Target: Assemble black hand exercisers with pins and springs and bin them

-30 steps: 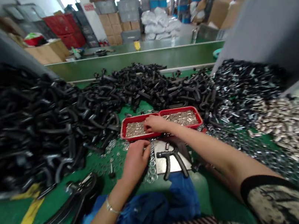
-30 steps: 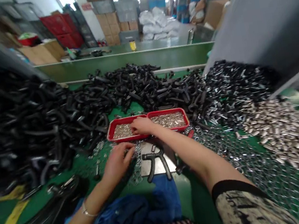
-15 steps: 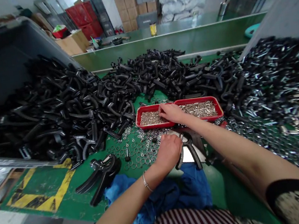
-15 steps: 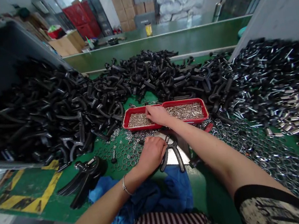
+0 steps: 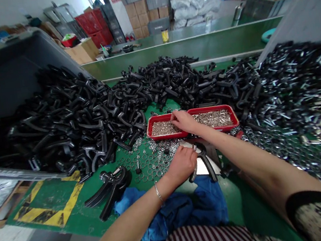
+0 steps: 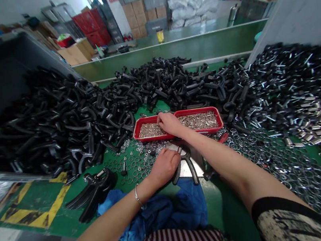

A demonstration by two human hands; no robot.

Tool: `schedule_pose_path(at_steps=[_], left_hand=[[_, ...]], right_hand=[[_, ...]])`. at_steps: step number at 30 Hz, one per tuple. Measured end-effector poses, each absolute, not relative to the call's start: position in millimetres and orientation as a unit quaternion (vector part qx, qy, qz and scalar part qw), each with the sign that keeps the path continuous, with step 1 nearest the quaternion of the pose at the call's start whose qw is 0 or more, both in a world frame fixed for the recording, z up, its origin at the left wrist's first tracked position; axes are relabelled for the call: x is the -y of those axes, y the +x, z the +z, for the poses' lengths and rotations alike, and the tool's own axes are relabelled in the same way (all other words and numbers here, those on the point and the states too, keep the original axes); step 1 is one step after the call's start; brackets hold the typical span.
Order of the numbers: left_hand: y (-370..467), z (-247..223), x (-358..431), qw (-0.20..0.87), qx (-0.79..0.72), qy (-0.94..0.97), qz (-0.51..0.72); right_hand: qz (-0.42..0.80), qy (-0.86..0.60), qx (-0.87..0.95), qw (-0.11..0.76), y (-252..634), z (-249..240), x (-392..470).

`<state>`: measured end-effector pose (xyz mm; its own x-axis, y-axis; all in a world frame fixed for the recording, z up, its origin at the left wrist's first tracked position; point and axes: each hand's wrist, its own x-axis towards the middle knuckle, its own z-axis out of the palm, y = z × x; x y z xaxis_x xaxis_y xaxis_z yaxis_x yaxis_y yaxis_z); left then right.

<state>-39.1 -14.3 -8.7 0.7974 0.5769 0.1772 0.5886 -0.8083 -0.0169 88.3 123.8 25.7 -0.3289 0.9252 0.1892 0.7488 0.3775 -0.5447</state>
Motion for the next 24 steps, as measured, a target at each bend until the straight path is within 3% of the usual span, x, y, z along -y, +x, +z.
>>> schedule_pose_path(at_steps=[6,13,20,24], left_hand=[[-41,-6,11,0.039,0.279,-0.955,-0.096],[-45,-12,7,-0.027,0.335,-0.932,-0.136],[-38,-4,8,0.062,0.260,-0.960,-0.084],[-41,-4,7,0.034,0.260,-0.961,-0.084]], right_hand=[[0.298,-0.496,0.754,0.310,133,41,-53],[0.434,-0.575,0.624,0.303,178,0,37],[0.217,-0.501,0.781,0.303,165,-14,35],[0.136,-0.464,0.827,0.287,162,-16,34]])
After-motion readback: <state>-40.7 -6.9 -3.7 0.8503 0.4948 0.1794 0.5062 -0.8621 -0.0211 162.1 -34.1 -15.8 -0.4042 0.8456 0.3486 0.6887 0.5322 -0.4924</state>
